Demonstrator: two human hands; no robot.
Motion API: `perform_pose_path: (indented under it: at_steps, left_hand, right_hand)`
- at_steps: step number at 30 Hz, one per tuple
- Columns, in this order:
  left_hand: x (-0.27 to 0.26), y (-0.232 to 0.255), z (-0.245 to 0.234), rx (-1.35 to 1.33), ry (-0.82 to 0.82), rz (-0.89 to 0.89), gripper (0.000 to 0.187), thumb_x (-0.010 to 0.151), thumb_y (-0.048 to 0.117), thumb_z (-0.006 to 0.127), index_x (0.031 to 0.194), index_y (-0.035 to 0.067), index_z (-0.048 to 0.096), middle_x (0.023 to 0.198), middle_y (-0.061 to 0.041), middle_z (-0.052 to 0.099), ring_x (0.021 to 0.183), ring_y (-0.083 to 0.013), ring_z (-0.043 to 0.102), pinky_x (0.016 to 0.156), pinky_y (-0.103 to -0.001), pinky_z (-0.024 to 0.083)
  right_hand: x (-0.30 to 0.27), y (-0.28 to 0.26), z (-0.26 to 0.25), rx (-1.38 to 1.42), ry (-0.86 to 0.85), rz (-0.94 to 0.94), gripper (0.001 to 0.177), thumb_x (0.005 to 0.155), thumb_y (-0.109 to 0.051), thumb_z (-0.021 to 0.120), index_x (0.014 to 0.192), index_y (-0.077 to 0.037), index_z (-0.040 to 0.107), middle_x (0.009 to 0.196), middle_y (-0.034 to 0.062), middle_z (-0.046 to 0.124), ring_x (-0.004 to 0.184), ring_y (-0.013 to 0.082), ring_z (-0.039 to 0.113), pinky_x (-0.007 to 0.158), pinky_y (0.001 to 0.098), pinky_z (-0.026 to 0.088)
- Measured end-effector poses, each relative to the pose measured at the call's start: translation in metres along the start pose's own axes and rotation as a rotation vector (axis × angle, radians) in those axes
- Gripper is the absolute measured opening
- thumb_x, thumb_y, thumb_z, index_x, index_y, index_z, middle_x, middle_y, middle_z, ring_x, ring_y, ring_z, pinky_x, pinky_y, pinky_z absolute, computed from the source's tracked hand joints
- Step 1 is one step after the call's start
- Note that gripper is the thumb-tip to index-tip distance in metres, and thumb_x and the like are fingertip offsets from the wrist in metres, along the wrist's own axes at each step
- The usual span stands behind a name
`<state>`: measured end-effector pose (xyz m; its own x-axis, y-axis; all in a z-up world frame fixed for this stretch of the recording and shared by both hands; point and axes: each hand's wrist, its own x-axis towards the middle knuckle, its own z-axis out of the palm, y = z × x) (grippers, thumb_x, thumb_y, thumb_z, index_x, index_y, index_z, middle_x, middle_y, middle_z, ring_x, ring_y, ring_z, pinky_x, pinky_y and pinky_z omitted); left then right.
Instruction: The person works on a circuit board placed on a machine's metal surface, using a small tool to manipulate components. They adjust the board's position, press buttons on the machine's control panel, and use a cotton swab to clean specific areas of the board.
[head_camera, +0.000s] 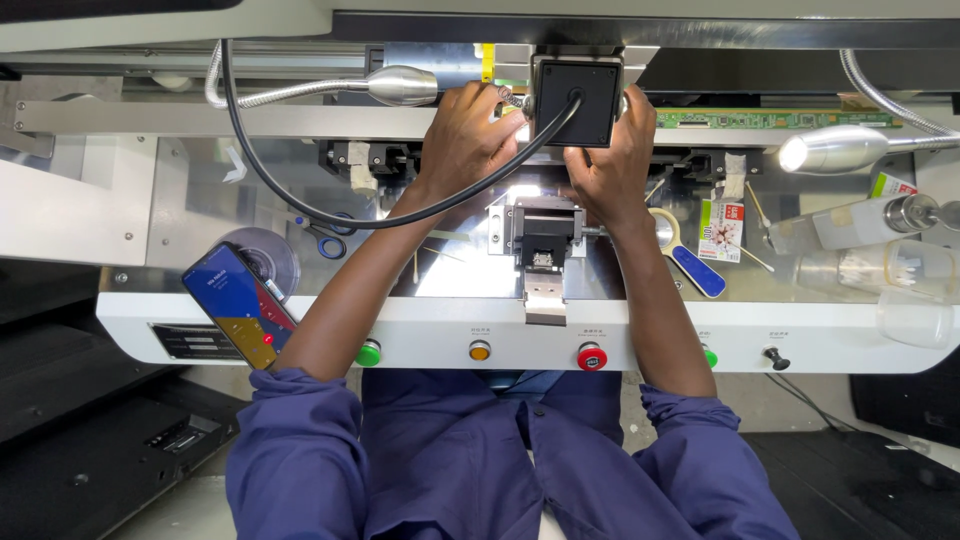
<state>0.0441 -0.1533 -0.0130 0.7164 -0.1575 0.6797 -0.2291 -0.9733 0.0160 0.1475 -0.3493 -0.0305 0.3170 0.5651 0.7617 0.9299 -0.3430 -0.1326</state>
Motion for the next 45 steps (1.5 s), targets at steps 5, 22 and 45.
perform_pose_path:
  at_steps: [5, 22, 45]
  left_hand:
    - [0.000, -0.001, 0.001, -0.010, -0.001, -0.003, 0.005, 0.085, 0.011, 0.064, 0.088, 0.010, 0.060, 0.098, -0.013, 0.060, 0.083, -0.0298, 0.052, 0.066, -0.038, 0.039]
    - [0.002, 0.005, -0.008, -0.117, -0.047, -0.069, 0.004, 0.087, 0.011, 0.057, 0.089, 0.008, 0.059, 0.100, -0.015, 0.058, 0.086, -0.0320, 0.051, 0.067, -0.041, 0.039]
    - [0.001, 0.001, 0.001, -0.021, 0.008, -0.030, 0.004, 0.090, 0.011, 0.062, 0.088, 0.008, 0.061, 0.093, -0.013, 0.057, 0.082, -0.0303, 0.052, 0.063, -0.038, 0.040]
  right_hand:
    - [0.001, 0.000, 0.001, 0.026, 0.002, 0.017, 0.019, 0.081, -0.008, 0.062, 0.077, 0.005, 0.050, 0.099, 0.0210, 0.054, 0.113, 0.0433, 0.045, 0.093, 0.0526, 0.039]
    - [0.001, 0.000, 0.002, 0.011, 0.029, 0.000, 0.018, 0.082, -0.009, 0.061, 0.074, 0.006, 0.054, 0.096, 0.0207, 0.055, 0.111, 0.0448, 0.046, 0.090, 0.0538, 0.039]
    - [0.006, -0.007, -0.004, -0.001, 0.010, 0.023, 0.018, 0.085, -0.009, 0.057, 0.089, 0.009, 0.060, 0.098, 0.0235, 0.054, 0.109, 0.0462, 0.046, 0.085, 0.0539, 0.041]
